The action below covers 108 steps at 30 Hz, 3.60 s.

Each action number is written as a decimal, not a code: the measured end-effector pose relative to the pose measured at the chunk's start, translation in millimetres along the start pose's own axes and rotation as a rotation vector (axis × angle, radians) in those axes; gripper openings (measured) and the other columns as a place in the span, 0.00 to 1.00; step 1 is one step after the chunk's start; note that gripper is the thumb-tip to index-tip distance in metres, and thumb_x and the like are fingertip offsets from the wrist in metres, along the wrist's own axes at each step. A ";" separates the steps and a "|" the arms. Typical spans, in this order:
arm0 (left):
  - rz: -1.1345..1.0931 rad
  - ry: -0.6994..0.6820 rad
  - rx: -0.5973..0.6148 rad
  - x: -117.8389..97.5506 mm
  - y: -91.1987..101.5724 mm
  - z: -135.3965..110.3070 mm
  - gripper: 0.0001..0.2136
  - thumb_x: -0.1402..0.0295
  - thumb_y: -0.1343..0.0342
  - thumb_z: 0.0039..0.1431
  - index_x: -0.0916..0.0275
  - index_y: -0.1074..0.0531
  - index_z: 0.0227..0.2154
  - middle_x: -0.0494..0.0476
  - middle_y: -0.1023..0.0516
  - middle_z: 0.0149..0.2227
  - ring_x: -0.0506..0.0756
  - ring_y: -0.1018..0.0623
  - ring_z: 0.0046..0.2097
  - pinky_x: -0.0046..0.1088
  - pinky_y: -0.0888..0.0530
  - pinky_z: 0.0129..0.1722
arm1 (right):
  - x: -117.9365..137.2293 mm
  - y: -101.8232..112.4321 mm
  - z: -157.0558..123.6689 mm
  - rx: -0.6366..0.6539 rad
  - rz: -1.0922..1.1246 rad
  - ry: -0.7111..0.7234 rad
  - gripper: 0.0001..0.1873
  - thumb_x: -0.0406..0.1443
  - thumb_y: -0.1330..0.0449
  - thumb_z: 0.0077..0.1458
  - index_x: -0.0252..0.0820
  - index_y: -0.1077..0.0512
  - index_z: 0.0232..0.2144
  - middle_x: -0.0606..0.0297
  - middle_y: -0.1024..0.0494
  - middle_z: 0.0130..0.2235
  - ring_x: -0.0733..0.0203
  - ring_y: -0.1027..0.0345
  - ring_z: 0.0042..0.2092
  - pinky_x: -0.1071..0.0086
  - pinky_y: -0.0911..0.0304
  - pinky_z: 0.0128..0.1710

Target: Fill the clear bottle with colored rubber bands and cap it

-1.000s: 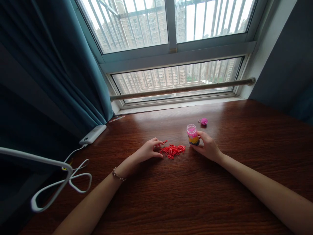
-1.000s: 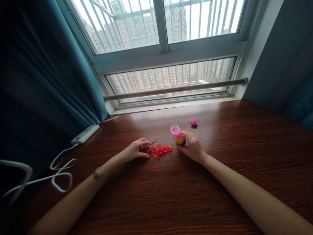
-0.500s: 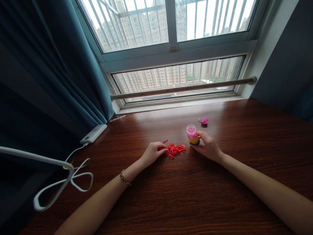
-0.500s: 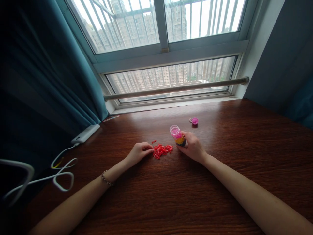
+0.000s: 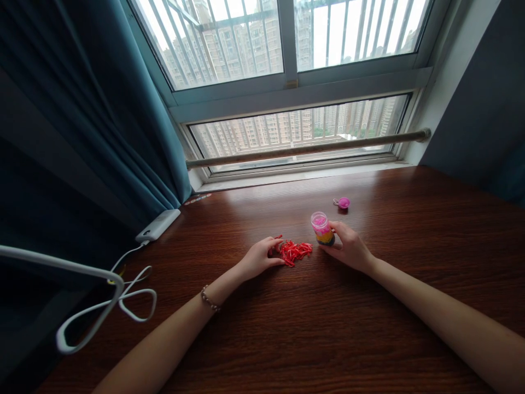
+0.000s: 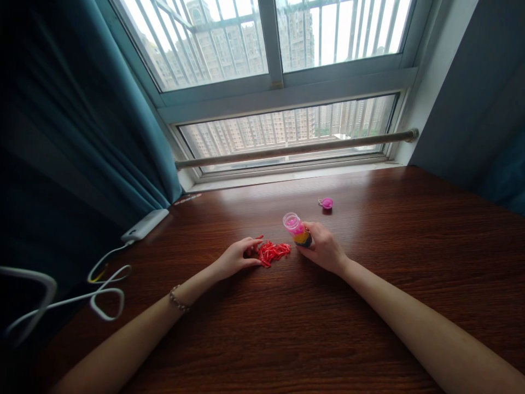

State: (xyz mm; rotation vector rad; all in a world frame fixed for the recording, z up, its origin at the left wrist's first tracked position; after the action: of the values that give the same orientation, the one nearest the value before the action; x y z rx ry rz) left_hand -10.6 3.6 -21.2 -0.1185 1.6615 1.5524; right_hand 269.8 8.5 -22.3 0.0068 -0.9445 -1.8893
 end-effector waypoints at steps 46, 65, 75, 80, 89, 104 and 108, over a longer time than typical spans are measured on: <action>-0.735 -0.014 -0.161 -40.4 40.5 43.4 0.13 0.65 0.38 0.45 0.68 0.36 0.24 0.54 0.26 0.25 0.49 0.28 0.25 0.26 0.29 0.27 | 13.6 7.4 4.0 0.129 -0.029 0.004 0.30 0.32 0.40 0.46 0.43 0.41 0.53 0.58 0.31 0.43 0.50 0.38 0.43 0.59 0.37 0.43; -0.420 -0.071 -0.240 -39.9 25.1 39.0 0.07 0.68 0.42 0.48 0.68 0.28 0.27 0.55 0.25 0.26 0.50 0.27 0.28 0.24 0.30 0.28 | 13.1 1.0 1.5 0.199 -0.112 0.024 0.33 0.33 0.39 0.43 0.44 0.40 0.53 0.59 0.32 0.41 0.50 0.40 0.41 0.58 0.37 0.41; 0.013 -0.374 -0.296 -49.7 24.1 35.6 0.06 0.67 0.46 0.55 0.63 0.25 0.28 0.58 0.28 0.34 0.52 0.29 0.36 0.27 0.32 0.36 | 15.0 1.6 1.6 0.226 -0.108 0.016 0.31 0.33 0.39 0.44 0.43 0.39 0.53 0.58 0.33 0.41 0.51 0.41 0.41 0.59 0.38 0.42; 0.216 -0.434 -0.331 -50.1 24.0 36.1 0.07 0.67 0.47 0.56 0.59 0.24 0.29 0.55 0.32 0.29 0.51 0.33 0.33 0.26 0.35 0.32 | 15.4 1.7 1.4 0.251 -0.097 0.010 0.32 0.33 0.39 0.44 0.41 0.40 0.53 0.58 0.33 0.42 0.51 0.42 0.42 0.60 0.39 0.43; 0.154 -0.471 -0.203 -56.4 26.5 35.6 0.06 0.70 0.48 0.56 0.60 0.25 0.33 0.56 0.30 0.30 0.52 0.33 0.35 0.27 0.34 0.35 | 16.3 1.3 2.4 0.242 -0.080 0.016 0.31 0.32 0.40 0.44 0.41 0.40 0.53 0.58 0.33 0.42 0.51 0.42 0.42 0.60 0.40 0.43; -0.329 -0.272 -0.289 -60.1 33.0 32.2 0.13 0.70 0.46 0.55 0.65 0.32 0.44 0.59 0.24 0.34 0.53 0.25 0.37 0.28 0.29 0.36 | 17.1 2.6 3.5 0.165 -0.006 -0.030 0.30 0.31 0.40 0.44 0.43 0.39 0.52 0.60 0.33 0.42 0.53 0.40 0.42 0.62 0.40 0.42; -0.213 -0.348 -0.304 -60.6 30.2 32.8 0.07 0.72 0.47 0.55 0.65 0.27 0.36 0.59 0.25 0.34 0.52 0.27 0.35 0.27 0.30 0.35 | 17.2 2.6 3.9 0.169 -0.003 -0.039 0.30 0.31 0.40 0.44 0.43 0.39 0.51 0.60 0.33 0.42 0.53 0.40 0.42 0.62 0.40 0.43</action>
State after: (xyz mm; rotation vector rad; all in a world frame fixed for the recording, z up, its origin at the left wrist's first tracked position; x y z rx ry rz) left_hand 27.1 11.1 43.5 -0.1682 1.1024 1.5502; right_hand 261.5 -2.9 -11.4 0.0722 -1.1288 -1.8128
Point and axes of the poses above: each hand's wrist, its own z-axis towards the middle knuckle, its own y-axis out of the back of the hand, x = y × z, the point moved 1 cm from there along z, towards the middle knuckle
